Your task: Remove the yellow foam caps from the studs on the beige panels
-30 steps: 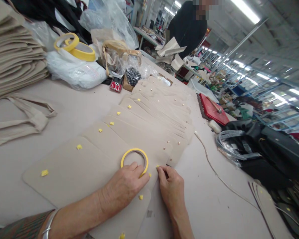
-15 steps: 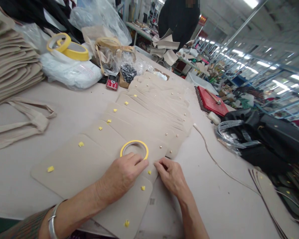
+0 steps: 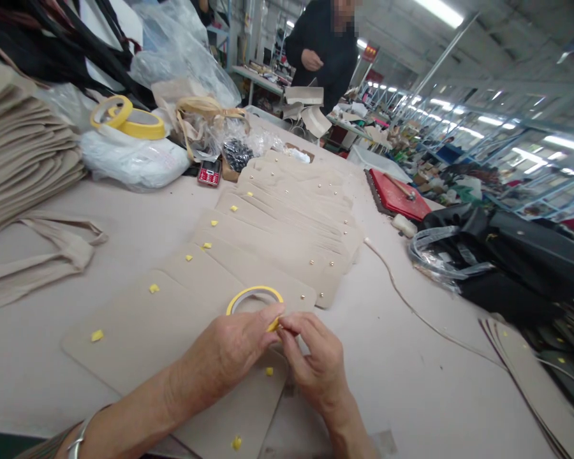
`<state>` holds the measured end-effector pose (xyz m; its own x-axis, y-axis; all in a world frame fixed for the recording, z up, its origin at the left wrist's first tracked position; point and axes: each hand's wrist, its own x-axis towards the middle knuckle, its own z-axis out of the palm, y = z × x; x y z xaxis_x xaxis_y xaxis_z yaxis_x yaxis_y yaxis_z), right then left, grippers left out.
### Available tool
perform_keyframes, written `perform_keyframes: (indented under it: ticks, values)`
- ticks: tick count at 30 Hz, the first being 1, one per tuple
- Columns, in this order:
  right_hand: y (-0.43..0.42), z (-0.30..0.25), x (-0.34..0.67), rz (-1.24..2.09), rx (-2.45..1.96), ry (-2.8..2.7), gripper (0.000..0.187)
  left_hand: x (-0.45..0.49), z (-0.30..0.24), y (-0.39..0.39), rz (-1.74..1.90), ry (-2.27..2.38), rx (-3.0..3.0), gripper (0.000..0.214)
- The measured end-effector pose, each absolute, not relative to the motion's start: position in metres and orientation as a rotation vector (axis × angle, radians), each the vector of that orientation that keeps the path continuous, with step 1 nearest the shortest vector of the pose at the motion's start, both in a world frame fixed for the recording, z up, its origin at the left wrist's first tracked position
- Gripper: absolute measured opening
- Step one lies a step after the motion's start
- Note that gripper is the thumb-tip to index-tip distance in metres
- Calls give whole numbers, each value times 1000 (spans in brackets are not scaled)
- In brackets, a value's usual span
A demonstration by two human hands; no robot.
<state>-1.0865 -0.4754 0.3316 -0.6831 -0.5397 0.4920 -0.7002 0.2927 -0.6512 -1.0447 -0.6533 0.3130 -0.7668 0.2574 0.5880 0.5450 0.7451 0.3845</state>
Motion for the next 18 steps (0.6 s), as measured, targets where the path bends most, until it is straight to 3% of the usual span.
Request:
perform_keyframes:
  ticks: [6,10,12,15,18]
  values:
    - [-477,319,-1083,1097,1116,-2292,15,-1041,314,-650,-885,-2527,-666,18]
    - [-479,313,-1077,1049,1016,-2243,16,-1044,318,-650,-875,-2598,-622,19]
    - [-481,314,-1075,1173,887,-2314,14,-1046,321,-649,-825,-2587,-612,21]
    - [-481,316,-1080,1651,479,-2522,12,-1050,327,-645,-806,-2554,-655,23]
    - [-472,315,-1098,2058,30,-2566,22,-1055,332,-639,-809,-2525,-727,22]
